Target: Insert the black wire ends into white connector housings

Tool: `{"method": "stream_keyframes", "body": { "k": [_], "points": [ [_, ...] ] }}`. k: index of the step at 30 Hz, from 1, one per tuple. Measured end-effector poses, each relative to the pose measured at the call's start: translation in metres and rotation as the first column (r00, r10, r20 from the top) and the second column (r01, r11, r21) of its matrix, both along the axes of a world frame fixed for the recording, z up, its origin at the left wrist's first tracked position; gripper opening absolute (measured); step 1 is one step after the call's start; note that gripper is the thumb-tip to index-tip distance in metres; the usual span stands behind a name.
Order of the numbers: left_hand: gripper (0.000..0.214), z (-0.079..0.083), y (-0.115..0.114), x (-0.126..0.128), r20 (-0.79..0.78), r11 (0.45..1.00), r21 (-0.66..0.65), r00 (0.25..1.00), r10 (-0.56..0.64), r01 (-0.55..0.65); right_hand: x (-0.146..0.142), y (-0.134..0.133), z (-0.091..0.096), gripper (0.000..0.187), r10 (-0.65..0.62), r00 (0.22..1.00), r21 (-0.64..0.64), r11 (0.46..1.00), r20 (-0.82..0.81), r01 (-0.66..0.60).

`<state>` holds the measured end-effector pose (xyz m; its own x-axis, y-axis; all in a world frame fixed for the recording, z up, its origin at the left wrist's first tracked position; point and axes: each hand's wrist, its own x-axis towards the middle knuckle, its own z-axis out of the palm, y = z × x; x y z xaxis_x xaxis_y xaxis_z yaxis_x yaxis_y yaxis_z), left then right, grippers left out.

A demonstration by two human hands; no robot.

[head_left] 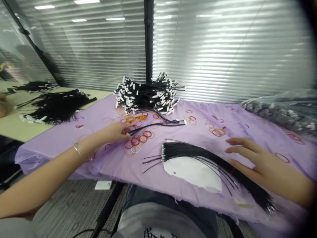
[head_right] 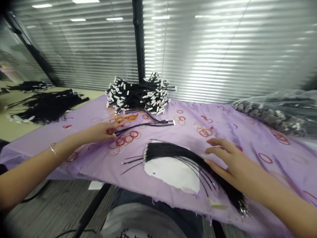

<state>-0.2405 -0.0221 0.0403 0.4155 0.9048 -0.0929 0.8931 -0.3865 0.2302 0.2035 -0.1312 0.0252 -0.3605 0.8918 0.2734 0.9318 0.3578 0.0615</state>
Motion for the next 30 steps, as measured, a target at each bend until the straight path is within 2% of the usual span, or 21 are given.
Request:
{"method": "stream_keyframes", "body": {
  "k": [3,6,8,10,11,13,14,16,17,19,20,23,25,26,27,29,30],
  "points": [
    [0.03,-0.002,0.006,0.002,0.01,1.0,0.01,1.0,0.01,-0.01,-0.005,0.012,0.004,0.026,0.074,0.997,-0.079,0.994,-0.03,-0.076],
    [0.031,0.005,0.007,0.001,0.074,0.996,0.05,0.994,0.076,-0.079,-0.004,0.022,0.004,0.029,0.114,0.992,-0.048,0.992,-0.046,-0.116],
    [0.029,0.016,0.007,0.003,0.164,0.996,0.02,0.983,0.087,-0.091,-0.009,0.032,0.006,0.03,0.135,0.99,0.0,0.991,-0.052,-0.135],
    [0.022,0.028,0.005,0.008,0.337,0.998,-0.039,0.939,0.065,-0.055,-0.024,0.05,0.01,0.033,0.168,0.984,0.071,0.984,-0.06,-0.164],
    [0.018,0.035,0.002,0.011,0.45,0.997,-0.071,0.891,0.064,-0.036,-0.033,0.062,0.012,0.037,0.185,0.981,0.097,0.979,-0.057,-0.179],
    [0.013,0.048,-0.008,0.022,0.68,0.99,-0.141,0.728,0.086,0.014,-0.055,0.089,0.017,0.061,0.178,0.983,0.125,0.977,-0.045,-0.171],
    [0.013,0.054,-0.014,0.027,0.774,0.984,-0.171,0.624,0.101,0.052,-0.065,0.102,0.019,0.073,0.18,0.982,0.085,0.981,-0.062,-0.175],
    [0.015,0.066,-0.029,0.039,0.904,0.964,-0.211,0.409,0.128,0.163,-0.078,0.123,0.023,0.078,0.224,0.948,-0.109,0.961,-0.227,-0.254],
    [0.015,0.071,-0.036,0.044,0.935,0.953,-0.214,0.329,0.135,0.215,-0.082,0.129,0.026,0.071,0.209,0.897,-0.235,0.919,-0.389,-0.316],
    [0.015,0.079,-0.046,0.052,0.952,0.935,-0.238,0.255,0.171,0.262,-0.082,0.131,0.03,0.06,0.111,0.702,-0.408,0.746,-0.704,-0.527],
    [0.014,0.082,-0.049,0.056,0.954,0.928,-0.253,0.232,0.192,0.272,-0.08,0.128,0.032,0.057,0.068,0.608,-0.409,0.681,-0.791,-0.608],
    [0.009,0.085,-0.046,0.068,0.951,0.894,-0.306,0.159,0.267,0.327,-0.076,0.108,0.038,0.059,-0.027,0.408,-0.351,0.563,-0.913,-0.748],
    [0.013,0.087,-0.041,0.078,0.942,0.88,-0.336,0.095,0.323,0.335,-0.079,0.092,0.043,0.061,-0.085,0.345,-0.34,0.494,-0.935,-0.8],
    [0.017,0.089,-0.039,0.083,0.941,0.879,-0.335,0.064,0.334,0.34,-0.081,0.084,0.047,0.057,-0.081,0.34,-0.333,0.507,-0.937,-0.795],
    [0.02,0.091,-0.038,0.089,0.946,0.882,-0.312,0.032,0.322,0.352,-0.082,0.078,0.052,0.05,-0.054,0.379,-0.34,0.569,-0.924,-0.749],
    [0.023,0.096,-0.036,0.101,0.973,0.903,-0.202,-0.03,0.231,0.38,-0.076,0.072,0.067,0.038,0.007,0.511,-0.324,0.765,-0.86,-0.556],
    [0.023,0.096,-0.035,0.107,0.986,0.911,-0.128,-0.052,0.161,0.393,-0.068,0.072,0.076,0.041,0.025,0.609,-0.28,0.873,-0.793,-0.4]
  ]
}}
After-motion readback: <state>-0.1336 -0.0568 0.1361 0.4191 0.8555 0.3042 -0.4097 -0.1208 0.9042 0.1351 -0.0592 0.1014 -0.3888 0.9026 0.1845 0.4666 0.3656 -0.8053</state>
